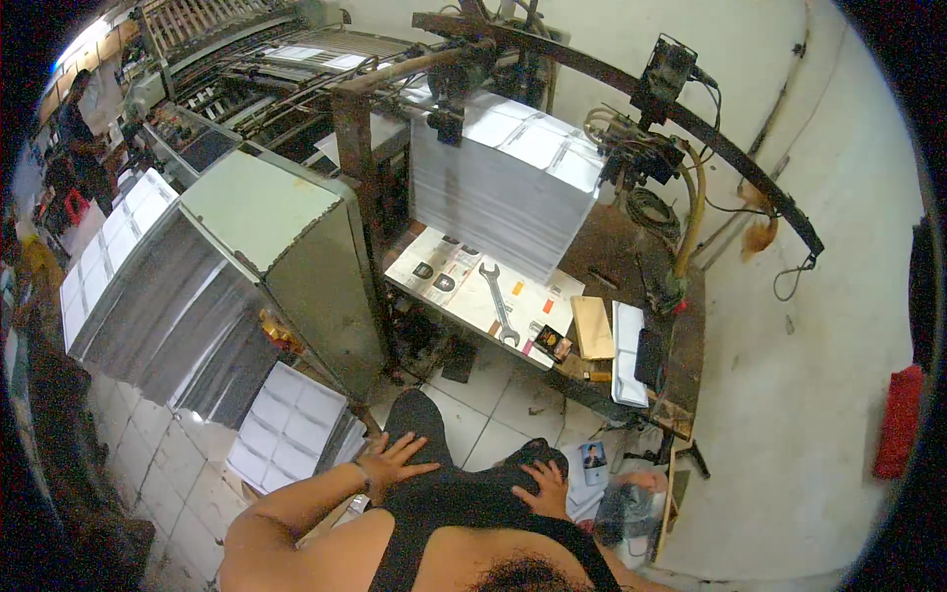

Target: The person operates a printing machine by monitoring the paper feed, placing their hand on the machine frame, and using a small tool to adjust a component near the roller.

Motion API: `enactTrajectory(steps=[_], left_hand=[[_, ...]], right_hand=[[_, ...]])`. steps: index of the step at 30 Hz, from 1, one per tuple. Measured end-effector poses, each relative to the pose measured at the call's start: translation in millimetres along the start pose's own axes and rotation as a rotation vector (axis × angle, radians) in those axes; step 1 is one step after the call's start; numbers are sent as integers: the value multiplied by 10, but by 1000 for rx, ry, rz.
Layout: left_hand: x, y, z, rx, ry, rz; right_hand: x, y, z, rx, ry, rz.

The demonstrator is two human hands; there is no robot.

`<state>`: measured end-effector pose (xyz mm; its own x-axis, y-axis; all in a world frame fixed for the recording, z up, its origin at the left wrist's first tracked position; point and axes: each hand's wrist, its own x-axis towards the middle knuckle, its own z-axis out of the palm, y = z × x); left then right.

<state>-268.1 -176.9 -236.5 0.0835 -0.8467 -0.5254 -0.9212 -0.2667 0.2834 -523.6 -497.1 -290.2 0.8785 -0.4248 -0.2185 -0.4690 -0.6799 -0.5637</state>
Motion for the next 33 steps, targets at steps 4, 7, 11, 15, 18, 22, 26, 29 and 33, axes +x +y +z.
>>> enactTrajectory(steps=[4, 7, 11, 15, 18, 22, 26, 29, 33], left_hand=[[-29, 12, -6, -8, -17, -15], [-36, -2, 58, 7, 20, -15], [-18, -36, 124, 19, 51, -2], [-32, -9, 6, -8, -9, -6], [-50, 23, -75, -1, -39, -15], [-14, -23, 79, 17, 12, -5], [56, -84, 385, 72, 175, 3], [68, -99, 429, 78, 197, 6], [61, -57, 296, 60, 108, -16]], right_hand=[[-3, -58, -10, -21, -4, 11], [-17, -112, -26, -21, 4, 14], [-3, -97, 0, -35, 0, 37], [0, -56, 13, -27, 7, 35], [-5, -39, 27, -26, 41, 12], [12, 21, 66, -58, 50, -5], [-5, -53, 28, -34, 23, 45], [4, -79, -4, -23, 11, 49], [-9, -73, 0, 7, 22, 43]])
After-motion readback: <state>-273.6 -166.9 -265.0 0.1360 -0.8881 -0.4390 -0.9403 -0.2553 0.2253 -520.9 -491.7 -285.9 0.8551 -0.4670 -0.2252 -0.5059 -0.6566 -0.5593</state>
